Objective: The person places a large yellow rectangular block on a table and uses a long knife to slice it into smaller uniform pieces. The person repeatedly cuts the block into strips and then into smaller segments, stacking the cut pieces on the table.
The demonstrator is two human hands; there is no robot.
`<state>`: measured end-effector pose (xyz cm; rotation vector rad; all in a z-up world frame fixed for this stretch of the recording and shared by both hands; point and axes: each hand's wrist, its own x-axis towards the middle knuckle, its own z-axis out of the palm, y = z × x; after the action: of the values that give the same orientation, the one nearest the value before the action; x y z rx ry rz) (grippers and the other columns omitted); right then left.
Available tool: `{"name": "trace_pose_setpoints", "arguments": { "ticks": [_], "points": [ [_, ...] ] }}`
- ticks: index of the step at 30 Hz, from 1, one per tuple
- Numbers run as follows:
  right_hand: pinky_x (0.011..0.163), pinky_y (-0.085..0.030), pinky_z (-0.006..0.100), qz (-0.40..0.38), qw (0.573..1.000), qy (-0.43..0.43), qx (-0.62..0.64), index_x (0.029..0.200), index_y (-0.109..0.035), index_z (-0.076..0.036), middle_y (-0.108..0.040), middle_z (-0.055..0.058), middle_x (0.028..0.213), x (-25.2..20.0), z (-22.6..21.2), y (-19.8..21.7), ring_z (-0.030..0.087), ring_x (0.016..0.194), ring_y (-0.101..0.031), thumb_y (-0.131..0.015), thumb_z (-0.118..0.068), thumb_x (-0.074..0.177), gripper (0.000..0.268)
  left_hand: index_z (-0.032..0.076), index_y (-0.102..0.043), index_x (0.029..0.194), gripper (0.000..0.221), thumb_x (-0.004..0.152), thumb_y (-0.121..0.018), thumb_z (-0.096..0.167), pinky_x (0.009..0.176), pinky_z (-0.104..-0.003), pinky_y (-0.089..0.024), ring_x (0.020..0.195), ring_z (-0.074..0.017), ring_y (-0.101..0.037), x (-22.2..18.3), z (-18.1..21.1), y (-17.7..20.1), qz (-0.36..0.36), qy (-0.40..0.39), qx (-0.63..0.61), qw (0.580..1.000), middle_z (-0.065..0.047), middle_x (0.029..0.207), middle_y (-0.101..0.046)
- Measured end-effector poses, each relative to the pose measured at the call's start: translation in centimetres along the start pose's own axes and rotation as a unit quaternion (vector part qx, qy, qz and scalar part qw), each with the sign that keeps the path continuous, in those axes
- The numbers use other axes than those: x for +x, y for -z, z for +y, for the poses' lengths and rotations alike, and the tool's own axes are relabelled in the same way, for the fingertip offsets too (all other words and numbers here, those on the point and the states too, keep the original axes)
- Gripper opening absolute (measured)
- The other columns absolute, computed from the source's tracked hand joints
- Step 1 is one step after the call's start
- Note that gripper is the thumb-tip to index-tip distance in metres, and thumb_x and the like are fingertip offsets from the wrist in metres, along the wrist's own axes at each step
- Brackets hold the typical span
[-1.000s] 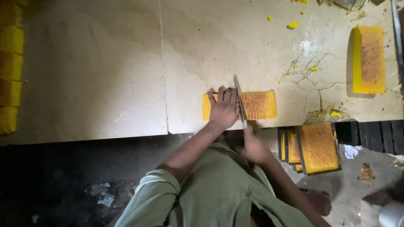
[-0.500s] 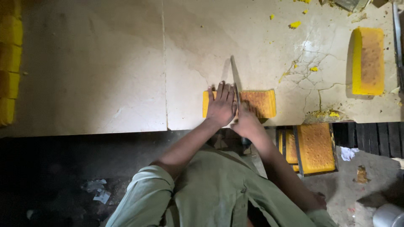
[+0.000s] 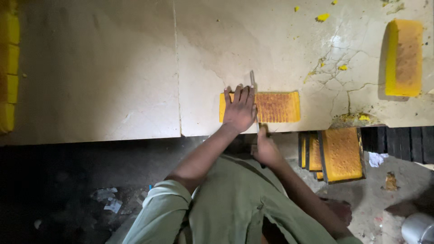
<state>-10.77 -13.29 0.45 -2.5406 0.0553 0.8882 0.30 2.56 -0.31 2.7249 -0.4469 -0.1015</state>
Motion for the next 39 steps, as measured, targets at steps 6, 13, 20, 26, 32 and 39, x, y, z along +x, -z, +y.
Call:
{"name": "trace_pose_setpoints", "arguments": {
  "ticks": [6, 13, 20, 26, 32, 39],
  "points": [
    [0.090, -0.054, 0.051, 0.058, 0.995, 0.079, -0.025, 0.126, -0.045, 0.012, -0.067, 0.034, 0.106, 4.3, -5.1, 7.1, 0.048, 0.103, -0.067, -0.079, -0.019, 0.072, 0.071, 0.001, -0.032, 0.157, 0.070, 0.098, -0.047, 0.035, 0.118, -0.072, -0.009, 0.153, -0.0377, -0.020, -0.3, -0.8, -0.1, 0.044, -0.024, -0.019, 0.999, -0.018, 0.162, -0.033],
    [0.087, -0.056, 0.052, -0.050, 0.999, 0.014, -0.011, 0.133, -0.038, 0.007, -0.069, 0.032, 0.102, -3.2, -4.1, 4.4, 0.046, 0.101, -0.069, -0.074, -0.026, 0.082, 0.070, 0.008, -0.034, 0.156, 0.065, 0.099, -0.047, 0.036, 0.117, -0.078, -0.009, 0.152, -0.0328, -0.027, -1.0, -0.2, 1.0, -0.033, 0.038, 0.002, 0.999, -0.010, 0.156, -0.040],
    [0.086, -0.055, 0.053, -0.108, 0.990, -0.085, 0.024, 0.156, -0.011, 0.005, -0.067, 0.037, 0.108, -3.9, -2.2, 0.9, 0.049, 0.100, -0.069, -0.065, -0.026, 0.093, 0.087, 0.003, -0.037, 0.154, 0.067, 0.096, -0.049, 0.034, 0.115, -0.077, -0.011, 0.146, -0.0321, -0.031, -0.6, -0.1, 1.8, -0.008, 0.025, -0.024, 0.999, -0.013, 0.152, -0.042],
    [0.091, -0.054, 0.051, 0.006, 0.999, -0.019, -0.026, 0.148, -0.022, 0.005, -0.067, 0.032, 0.112, 1.0, -4.9, 3.9, 0.047, 0.105, -0.067, -0.080, -0.023, 0.079, 0.094, 0.003, -0.035, 0.155, 0.067, 0.096, -0.048, 0.034, 0.118, -0.075, -0.011, 0.152, -0.0304, -0.029, -0.8, -1.3, 1.2, 0.000, 0.000, -0.035, 0.999, -0.014, 0.157, -0.040],
    [0.093, -0.055, 0.050, 0.033, 0.999, 0.001, 0.010, 0.144, -0.032, 0.005, -0.069, 0.031, 0.109, 1.8, -8.2, 6.1, 0.046, 0.105, -0.070, -0.079, -0.016, 0.077, 0.084, 0.002, -0.030, 0.154, 0.072, 0.093, -0.050, 0.035, 0.107, -0.081, -0.007, 0.146, -0.0406, -0.023, -1.1, -1.7, 1.7, -0.016, 0.000, -0.008, 1.000, -0.017, 0.155, -0.035],
    [0.089, -0.055, 0.052, -0.102, 0.991, -0.087, 0.001, 0.129, -0.037, -0.005, -0.071, 0.029, 0.105, -7.8, -4.9, 3.0, 0.047, 0.104, -0.068, -0.085, -0.018, 0.071, 0.076, 0.004, -0.033, 0.157, 0.068, 0.097, -0.050, 0.033, 0.113, -0.079, -0.013, 0.148, -0.0349, -0.029, -0.2, -1.6, 2.6, -0.028, 0.012, -0.040, 0.999, -0.012, 0.155, -0.039]
  ]
}}
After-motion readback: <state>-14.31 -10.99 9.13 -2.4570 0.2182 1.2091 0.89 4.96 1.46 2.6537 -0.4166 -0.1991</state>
